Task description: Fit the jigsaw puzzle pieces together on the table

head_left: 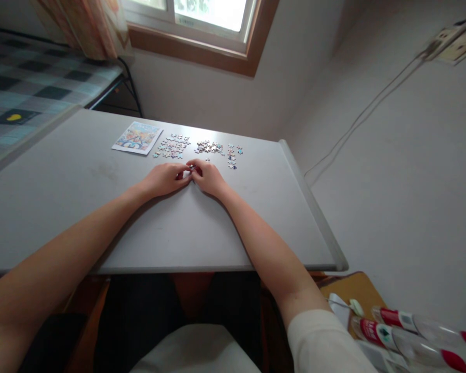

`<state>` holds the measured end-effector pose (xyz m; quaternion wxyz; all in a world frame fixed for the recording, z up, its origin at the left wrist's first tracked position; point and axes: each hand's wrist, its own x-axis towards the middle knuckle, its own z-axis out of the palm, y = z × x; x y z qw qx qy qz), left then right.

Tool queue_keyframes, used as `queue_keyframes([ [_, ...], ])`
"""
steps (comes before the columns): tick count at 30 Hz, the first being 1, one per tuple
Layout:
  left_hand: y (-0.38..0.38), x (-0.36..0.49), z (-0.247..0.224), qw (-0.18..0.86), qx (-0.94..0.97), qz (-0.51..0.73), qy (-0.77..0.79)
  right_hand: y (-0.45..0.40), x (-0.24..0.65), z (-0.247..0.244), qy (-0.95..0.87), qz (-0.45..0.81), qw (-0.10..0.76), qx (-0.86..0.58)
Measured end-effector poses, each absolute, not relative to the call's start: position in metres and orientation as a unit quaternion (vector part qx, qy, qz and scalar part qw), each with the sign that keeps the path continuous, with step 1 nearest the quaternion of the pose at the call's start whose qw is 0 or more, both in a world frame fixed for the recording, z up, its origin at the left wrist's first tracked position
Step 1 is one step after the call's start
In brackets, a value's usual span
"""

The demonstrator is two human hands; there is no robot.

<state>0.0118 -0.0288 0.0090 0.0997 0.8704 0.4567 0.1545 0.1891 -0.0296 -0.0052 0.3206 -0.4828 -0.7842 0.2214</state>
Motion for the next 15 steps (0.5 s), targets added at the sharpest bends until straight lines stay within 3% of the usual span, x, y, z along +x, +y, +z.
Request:
queue_keyframes([
  [15, -0.0271, 0.0101, 0.0066, 0.101, 0.872, 0.161, 0.451, -0.0278, 0.1889, -0.0072, -0.785, 0.223, 0.321, -0.480],
])
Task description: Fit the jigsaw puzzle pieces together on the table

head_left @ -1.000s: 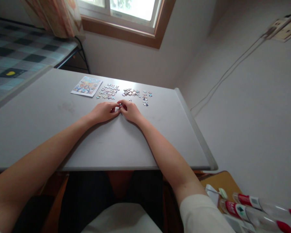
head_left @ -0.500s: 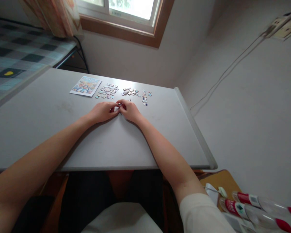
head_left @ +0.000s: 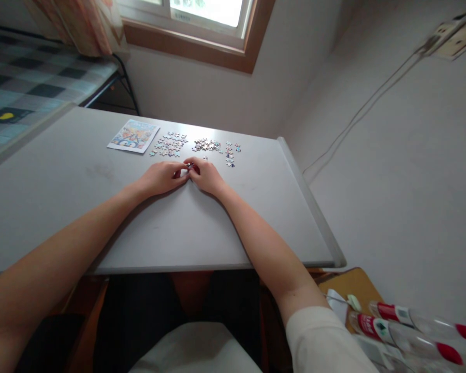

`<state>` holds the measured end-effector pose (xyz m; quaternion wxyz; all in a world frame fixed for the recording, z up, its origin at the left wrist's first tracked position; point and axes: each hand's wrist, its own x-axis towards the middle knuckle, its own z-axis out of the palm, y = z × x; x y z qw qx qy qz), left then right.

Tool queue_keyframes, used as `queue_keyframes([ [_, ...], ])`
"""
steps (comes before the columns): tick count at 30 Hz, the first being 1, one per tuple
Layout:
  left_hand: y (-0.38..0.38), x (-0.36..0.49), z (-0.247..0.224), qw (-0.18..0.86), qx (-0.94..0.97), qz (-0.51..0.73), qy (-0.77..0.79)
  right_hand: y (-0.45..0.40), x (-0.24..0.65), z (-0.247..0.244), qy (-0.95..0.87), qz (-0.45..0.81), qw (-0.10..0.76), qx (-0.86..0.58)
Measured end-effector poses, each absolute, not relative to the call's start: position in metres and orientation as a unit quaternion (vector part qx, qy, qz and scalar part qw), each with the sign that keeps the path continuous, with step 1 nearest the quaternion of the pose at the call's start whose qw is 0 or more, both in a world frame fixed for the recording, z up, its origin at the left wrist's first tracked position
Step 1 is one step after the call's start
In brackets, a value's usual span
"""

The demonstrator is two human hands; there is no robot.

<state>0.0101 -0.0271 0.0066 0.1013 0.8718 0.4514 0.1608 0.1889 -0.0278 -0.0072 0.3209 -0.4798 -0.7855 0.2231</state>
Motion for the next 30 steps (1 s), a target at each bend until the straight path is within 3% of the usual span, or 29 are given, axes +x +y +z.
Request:
queue_keyframes([
  [30, -0.0274, 0.0098, 0.0080, 0.086, 0.880, 0.151, 0.443, -0.0275, 0.1881, -0.0074, -0.788, 0.221, 0.322, -0.476],
])
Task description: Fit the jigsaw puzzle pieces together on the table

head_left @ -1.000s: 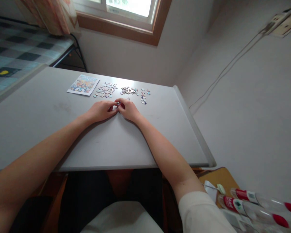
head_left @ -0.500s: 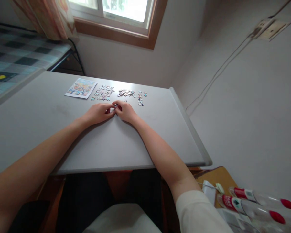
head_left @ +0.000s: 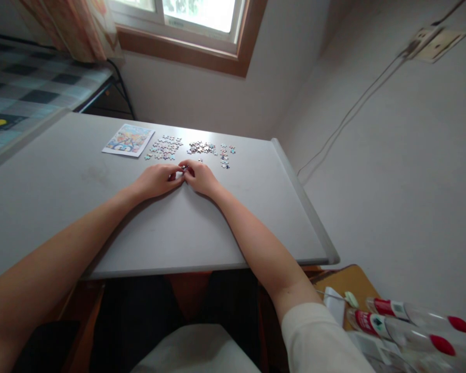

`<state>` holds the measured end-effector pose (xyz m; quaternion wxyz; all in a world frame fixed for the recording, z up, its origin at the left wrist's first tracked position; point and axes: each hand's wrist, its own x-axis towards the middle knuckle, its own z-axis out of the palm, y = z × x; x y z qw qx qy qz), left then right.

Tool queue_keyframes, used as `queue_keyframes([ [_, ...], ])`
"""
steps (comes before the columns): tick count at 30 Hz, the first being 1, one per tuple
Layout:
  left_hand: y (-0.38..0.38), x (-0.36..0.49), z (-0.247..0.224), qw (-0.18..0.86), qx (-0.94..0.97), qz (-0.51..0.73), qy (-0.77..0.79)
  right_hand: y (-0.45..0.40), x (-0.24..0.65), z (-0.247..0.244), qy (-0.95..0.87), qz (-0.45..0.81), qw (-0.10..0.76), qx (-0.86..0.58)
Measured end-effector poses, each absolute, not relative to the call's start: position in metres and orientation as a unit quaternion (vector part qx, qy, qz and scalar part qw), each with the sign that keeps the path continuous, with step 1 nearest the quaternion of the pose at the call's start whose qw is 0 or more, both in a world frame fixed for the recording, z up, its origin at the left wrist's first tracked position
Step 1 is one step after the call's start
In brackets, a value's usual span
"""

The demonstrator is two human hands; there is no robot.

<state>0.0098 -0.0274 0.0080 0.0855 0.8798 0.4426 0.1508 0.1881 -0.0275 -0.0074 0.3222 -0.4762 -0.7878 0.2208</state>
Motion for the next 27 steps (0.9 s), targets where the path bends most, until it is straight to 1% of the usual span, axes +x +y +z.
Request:
queue_keyframes([
  [20, -0.0278, 0.0104, 0.0095, 0.090, 0.878, 0.146, 0.447, -0.0277, 0.1884, -0.0072, -0.786, 0.226, 0.329, -0.472],
  [27, -0.0282, 0.0107, 0.0097, 0.089, 0.876, 0.146, 0.450, -0.0292, 0.1883, -0.0043, -0.784, 0.227, 0.316, -0.484],
])
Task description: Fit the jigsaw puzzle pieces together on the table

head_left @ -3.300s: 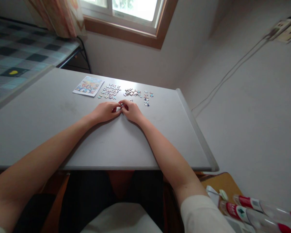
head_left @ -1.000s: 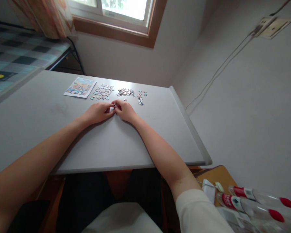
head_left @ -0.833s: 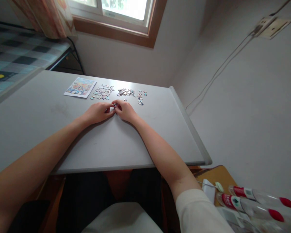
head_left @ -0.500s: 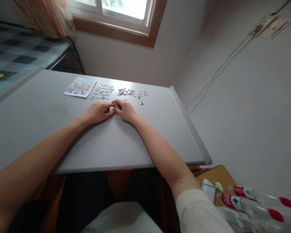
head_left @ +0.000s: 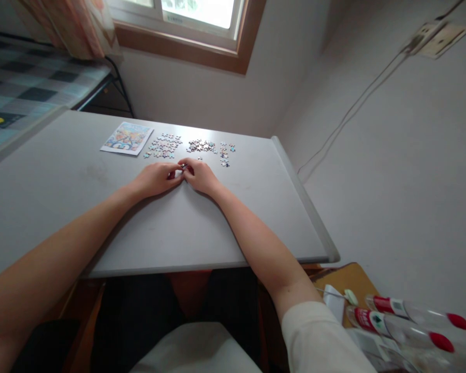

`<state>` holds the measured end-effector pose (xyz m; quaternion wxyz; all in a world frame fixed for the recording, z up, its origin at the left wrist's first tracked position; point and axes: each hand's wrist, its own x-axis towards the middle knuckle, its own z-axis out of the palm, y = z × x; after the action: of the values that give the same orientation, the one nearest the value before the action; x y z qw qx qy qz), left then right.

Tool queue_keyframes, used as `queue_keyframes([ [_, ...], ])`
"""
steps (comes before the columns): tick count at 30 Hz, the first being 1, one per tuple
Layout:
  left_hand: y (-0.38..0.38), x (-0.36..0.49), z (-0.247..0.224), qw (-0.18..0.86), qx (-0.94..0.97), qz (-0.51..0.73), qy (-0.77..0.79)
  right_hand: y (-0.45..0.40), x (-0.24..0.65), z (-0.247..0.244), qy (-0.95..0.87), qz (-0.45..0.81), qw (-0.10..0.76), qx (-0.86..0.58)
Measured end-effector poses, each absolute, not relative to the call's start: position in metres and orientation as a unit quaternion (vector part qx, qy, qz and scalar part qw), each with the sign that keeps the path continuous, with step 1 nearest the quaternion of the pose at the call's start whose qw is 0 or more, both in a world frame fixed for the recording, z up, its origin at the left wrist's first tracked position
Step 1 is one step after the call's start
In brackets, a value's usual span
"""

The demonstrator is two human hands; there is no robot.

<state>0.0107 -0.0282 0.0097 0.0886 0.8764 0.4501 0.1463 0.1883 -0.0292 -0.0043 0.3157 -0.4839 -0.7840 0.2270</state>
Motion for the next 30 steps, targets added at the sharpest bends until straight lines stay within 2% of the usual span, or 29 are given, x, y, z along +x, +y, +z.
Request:
queue_keyframes([
  [30, -0.0277, 0.0095, 0.0094, 0.088, 0.880, 0.133, 0.447, -0.0277, 0.1871, -0.0056, -0.795, 0.214, 0.306, -0.477],
])
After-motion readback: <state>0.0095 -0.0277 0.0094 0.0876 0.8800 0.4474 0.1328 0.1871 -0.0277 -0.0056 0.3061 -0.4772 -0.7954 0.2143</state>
